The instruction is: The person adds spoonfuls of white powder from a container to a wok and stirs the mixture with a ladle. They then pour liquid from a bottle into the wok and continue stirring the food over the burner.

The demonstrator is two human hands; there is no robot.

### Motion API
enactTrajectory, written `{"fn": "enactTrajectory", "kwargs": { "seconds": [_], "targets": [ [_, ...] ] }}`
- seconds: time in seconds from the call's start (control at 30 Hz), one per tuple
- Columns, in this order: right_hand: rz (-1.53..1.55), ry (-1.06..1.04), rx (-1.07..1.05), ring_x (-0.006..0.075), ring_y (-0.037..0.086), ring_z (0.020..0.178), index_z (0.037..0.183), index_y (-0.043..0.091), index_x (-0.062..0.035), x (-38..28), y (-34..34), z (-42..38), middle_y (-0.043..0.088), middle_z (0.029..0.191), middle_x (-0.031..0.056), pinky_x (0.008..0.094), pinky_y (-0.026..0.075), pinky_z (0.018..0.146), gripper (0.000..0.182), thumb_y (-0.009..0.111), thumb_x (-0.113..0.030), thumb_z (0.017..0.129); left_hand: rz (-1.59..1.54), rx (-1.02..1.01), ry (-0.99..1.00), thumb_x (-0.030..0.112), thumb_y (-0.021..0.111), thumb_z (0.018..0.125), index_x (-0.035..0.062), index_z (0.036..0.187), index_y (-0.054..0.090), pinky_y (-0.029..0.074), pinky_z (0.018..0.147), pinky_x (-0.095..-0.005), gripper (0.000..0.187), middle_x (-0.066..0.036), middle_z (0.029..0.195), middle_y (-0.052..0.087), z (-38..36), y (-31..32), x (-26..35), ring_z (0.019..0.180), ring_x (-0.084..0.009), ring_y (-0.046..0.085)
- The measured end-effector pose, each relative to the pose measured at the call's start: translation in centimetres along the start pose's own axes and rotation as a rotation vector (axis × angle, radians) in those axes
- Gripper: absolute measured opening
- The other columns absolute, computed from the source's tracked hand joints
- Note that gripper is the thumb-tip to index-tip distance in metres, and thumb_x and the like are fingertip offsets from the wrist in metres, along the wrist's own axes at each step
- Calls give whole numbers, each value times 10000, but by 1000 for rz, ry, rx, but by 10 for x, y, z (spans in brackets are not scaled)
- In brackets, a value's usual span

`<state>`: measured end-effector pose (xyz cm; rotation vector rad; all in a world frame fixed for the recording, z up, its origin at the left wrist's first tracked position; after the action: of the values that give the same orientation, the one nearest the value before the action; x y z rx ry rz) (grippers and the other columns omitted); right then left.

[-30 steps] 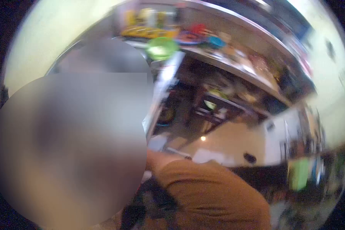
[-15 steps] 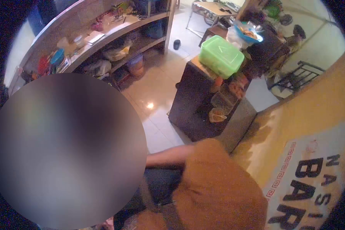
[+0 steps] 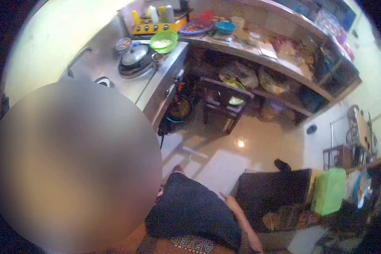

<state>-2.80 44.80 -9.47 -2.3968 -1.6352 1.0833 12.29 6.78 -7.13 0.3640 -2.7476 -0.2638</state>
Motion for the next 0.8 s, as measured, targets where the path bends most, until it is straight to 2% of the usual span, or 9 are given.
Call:
{"fn": "enactTrajectory", "kwargs": {
  "seconds": [0.03, 0.17, 0.3, 0.4, 0.47, 0.6, 0.63, 0.67, 0.8],
  "targets": [
    [-11, -41, 32, 367, 502, 1177, 1328, 459, -64, -25, -19, 11, 523, 1243, 265, 406, 391, 987, 691, 561, -546, 843, -33, -27, -55, 441, 516, 925, 113, 1262, 496, 441, 714, -265, 471, 19, 1036, 589, 6, -6, 4, 851, -131, 539],
    [-13, -261, 244, 362, 477, 1211, 1335, 446, -40, -146, -109, 55, 515, 1261, 256, 393, 374, 1011, 724, 601, -529, 824, -23, 38, 83, 454, 510, 922, 107, 1274, 483, 450, 724, -285, 495, 3, 1059, 581, 8, -32, 30, 848, -142, 534],
    [273, -483, 365, 344, 440, 1248, 1371, 364, 15, -262, -176, 109, 461, 1321, 263, 405, 355, 1030, 739, 680, -371, 826, -188, 52, 103, 461, 508, 920, 104, 1271, 485, 450, 729, -293, 501, -6, 1063, 578, 3, -74, 36, 853, -149, 535],
    [472, -655, 317, 280, 503, 1171, 1398, 301, 30, -358, -210, 165, 492, 1300, 199, 378, 398, 986, 714, 673, -218, 841, -315, 104, 132, 466, 506, 918, 102, 1269, 487, 450, 733, -298, 505, -13, 1066, 576, 4, -103, 53, 857, -154, 535],
    [338, -799, 374, 272, 457, 1216, 1409, 285, 13, -448, -238, 180, 467, 1315, 192, 373, 375, 1009, 715, 678, -158, 836, -369, 134, 155, 469, 505, 917, 101, 1267, 488, 451, 735, -302, 508, -17, 1069, 575, 6, -121, 77, 860, -157, 536],
    [329, -883, 379, 303, 432, 1240, 1433, 246, -25, -608, -296, 231, 421, 1351, 229, 388, 368, 1015, 813, 726, -189, 798, -467, 216, 217, 476, 502, 915, 99, 1264, 490, 451, 740, -310, 514, -26, 1073, 572, 18, -164, 147, 866, -164, 536],
    [294, -993, 390, 311, 421, 1250, 1428, 250, -13, -655, -312, 240, 408, 1357, 243, 388, 361, 1022, 823, 733, -197, 788, -484, 237, 235, 478, 502, 914, 98, 1263, 491, 451, 742, -312, 516, -28, 1074, 571, 25, -176, 167, 867, -165, 537],
    [359, -1000, 338, 306, 424, 1247, 1424, 250, -1, -687, -332, 281, 414, 1350, 243, 379, 369, 1016, 823, 736, -179, 783, -501, 259, 254, 480, 501, 914, 98, 1262, 491, 451, 743, -314, 517, -30, 1075, 571, 31, -185, 186, 868, -167, 537],
    [426, -1101, 463, 317, 493, 1191, 1380, 305, 56, -831, -400, 427, 482, 1266, 287, 374, 411, 977, 903, 793, -316, 718, -590, 359, 298, 487, 499, 912, 95, 1259, 493, 451, 748, -322, 523, -39, 1079, 568, 61, -210, 256, 874, -174, 537]
  ]
}}
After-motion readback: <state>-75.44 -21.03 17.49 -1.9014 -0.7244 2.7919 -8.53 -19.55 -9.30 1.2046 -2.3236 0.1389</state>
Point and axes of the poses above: each hand's wrist, its own z-axis towards the middle knuckle, its own y-axis out of the palm, x = y × z, the point moved 7 cm from there along z, towards the middle knuckle
